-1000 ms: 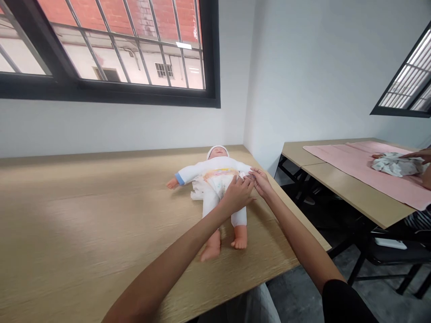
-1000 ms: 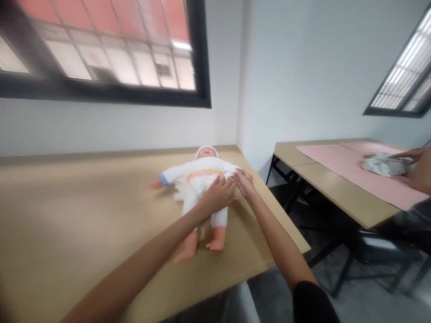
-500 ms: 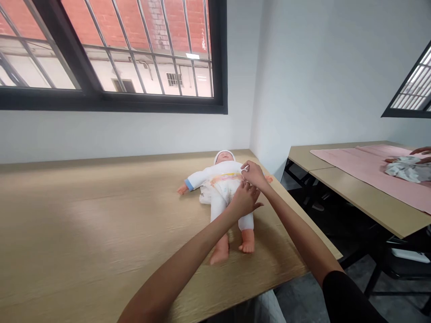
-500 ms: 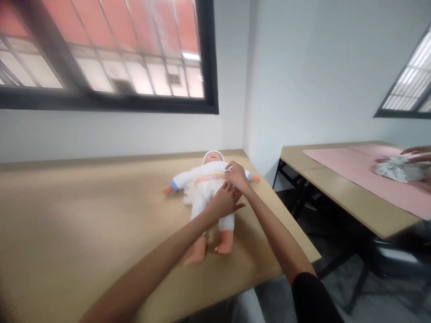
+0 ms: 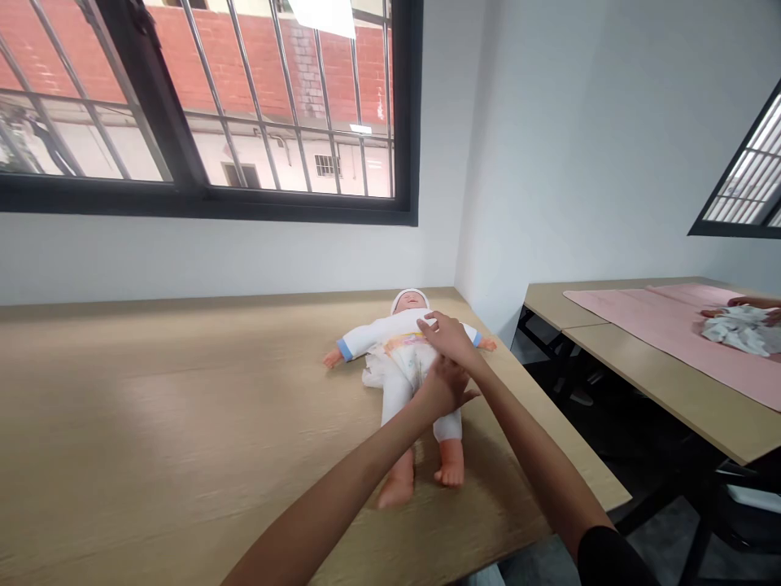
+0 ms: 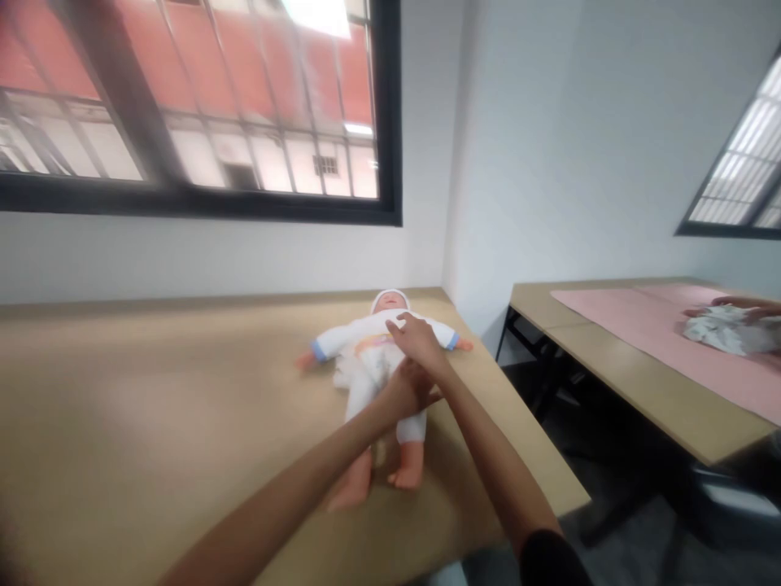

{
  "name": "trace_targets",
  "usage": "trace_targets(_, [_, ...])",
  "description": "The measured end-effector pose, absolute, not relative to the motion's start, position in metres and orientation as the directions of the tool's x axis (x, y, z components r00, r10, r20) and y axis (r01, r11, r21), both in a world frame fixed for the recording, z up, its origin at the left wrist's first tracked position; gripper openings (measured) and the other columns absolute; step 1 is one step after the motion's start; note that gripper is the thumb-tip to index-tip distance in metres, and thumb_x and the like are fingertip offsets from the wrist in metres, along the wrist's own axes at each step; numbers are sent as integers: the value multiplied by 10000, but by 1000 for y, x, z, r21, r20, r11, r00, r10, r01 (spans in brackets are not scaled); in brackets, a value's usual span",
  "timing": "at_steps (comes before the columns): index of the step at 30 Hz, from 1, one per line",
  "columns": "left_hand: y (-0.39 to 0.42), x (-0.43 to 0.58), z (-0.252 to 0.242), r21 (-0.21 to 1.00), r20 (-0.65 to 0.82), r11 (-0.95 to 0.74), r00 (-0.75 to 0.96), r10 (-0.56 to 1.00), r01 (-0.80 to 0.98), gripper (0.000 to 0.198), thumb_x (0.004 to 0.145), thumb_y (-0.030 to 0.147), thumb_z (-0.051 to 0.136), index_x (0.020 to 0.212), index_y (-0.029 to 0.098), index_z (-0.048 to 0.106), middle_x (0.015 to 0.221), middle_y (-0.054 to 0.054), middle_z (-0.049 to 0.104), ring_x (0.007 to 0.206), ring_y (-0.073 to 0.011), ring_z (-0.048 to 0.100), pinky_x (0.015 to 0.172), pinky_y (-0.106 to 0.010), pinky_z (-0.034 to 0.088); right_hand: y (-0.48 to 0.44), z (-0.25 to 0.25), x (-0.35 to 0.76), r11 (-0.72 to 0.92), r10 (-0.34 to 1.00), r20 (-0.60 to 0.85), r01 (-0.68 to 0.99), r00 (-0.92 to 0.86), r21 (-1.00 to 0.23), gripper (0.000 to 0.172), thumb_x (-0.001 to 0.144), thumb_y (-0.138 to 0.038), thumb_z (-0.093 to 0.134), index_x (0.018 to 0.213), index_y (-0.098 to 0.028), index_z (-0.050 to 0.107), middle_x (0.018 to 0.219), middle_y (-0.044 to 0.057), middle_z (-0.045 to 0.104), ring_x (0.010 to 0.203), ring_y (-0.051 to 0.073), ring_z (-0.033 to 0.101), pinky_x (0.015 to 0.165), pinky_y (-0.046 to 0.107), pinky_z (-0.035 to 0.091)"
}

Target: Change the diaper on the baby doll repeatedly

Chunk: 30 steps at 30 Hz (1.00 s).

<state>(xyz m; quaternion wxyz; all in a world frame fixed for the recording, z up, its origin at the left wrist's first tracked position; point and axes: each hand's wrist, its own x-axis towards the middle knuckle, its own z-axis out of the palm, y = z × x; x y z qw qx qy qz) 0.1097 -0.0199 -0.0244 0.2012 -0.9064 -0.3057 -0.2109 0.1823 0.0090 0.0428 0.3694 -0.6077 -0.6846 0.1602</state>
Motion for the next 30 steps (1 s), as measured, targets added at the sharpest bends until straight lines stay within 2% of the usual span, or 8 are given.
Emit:
trace_targets(2, [-23,104,-20,-254,467,-755,760,452,605,498,845,578,522,1120,177,632,1262,-110,603,1267,-298,458,1104,-457,307,12,52,193,192,969,246,577,15,-794,369,894,-516,472,1054,-209,601,880,72,691,815,199,636,750,297,485])
trace_targets(4, [-26,100,-17,-248,456,-723,736,500,645,581,822,620,516,1141,148,631,1340,-160,538,1326,-372,380,1112,-544,247,16,62,203,199,976,219,445,-7,-873,376,896,-523,460,1022,-200,603,946,76,687,824,179,635,673,260,504])
trace_targets(8, [-31,101,-16,-220,454,-628,648,611,746,689,811,677,465,1222,140,601,1391,-206,480,1324,-463,343,1065,-617,236,17,75,216,245,964,264,315,16,-917,302,881,-442,511,996,-181,611,1045,86,661,942,182,607,621,222,520])
trace_targets(11, [-32,104,-17,-239,455,-597,631,628,766,700,811,691,446,1248,163,585,1388,-198,488,1304,-478,363,1042,-632,238,17,74,225,276,956,293,366,-8,-889,219,841,-346,581,967,-175,637,1007,75,668,910,173,606,645,224,519])
trace_targets(16, [-32,107,-18,-282,455,-562,624,635,777,691,810,674,469,1264,162,562,1354,-200,520,1281,-468,400,1032,-615,244,25,59,237,354,933,331,545,-145,-760,233,804,-234,608,1027,-180,649,1010,49,675,846,145,613,756,266,498])
trace_targets(20, [-32,108,-17,-305,455,-555,630,629,774,684,820,660,470,1272,152,548,1339,-218,527,1263,-454,424,1019,-591,264,30,50,235,421,907,302,651,-293,-632,168,790,-124,578,896,-176,697,941,44,701,829,150,622,757,255,466])
trace_targets(26, [-39,110,-9,-331,398,-538,632,665,775,673,844,627,467,1281,118,529,1311,-250,531,1263,-440,415,966,-531,338,30,45,228,429,903,272,689,-332,-584,195,772,-79,564,882,-174,694,915,35,699,825,151,612,729,241,439])
trace_targets(30, [-40,110,-7,-324,382,-551,640,667,769,648,866,601,448,1286,113,518,1289,-257,537,1233,-420,436,923,-503,367,32,43,229,457,889,277,675,-364,-579,134,754,-66,589,807,-161,666,870,21,694,809,139,612,728,234,434])
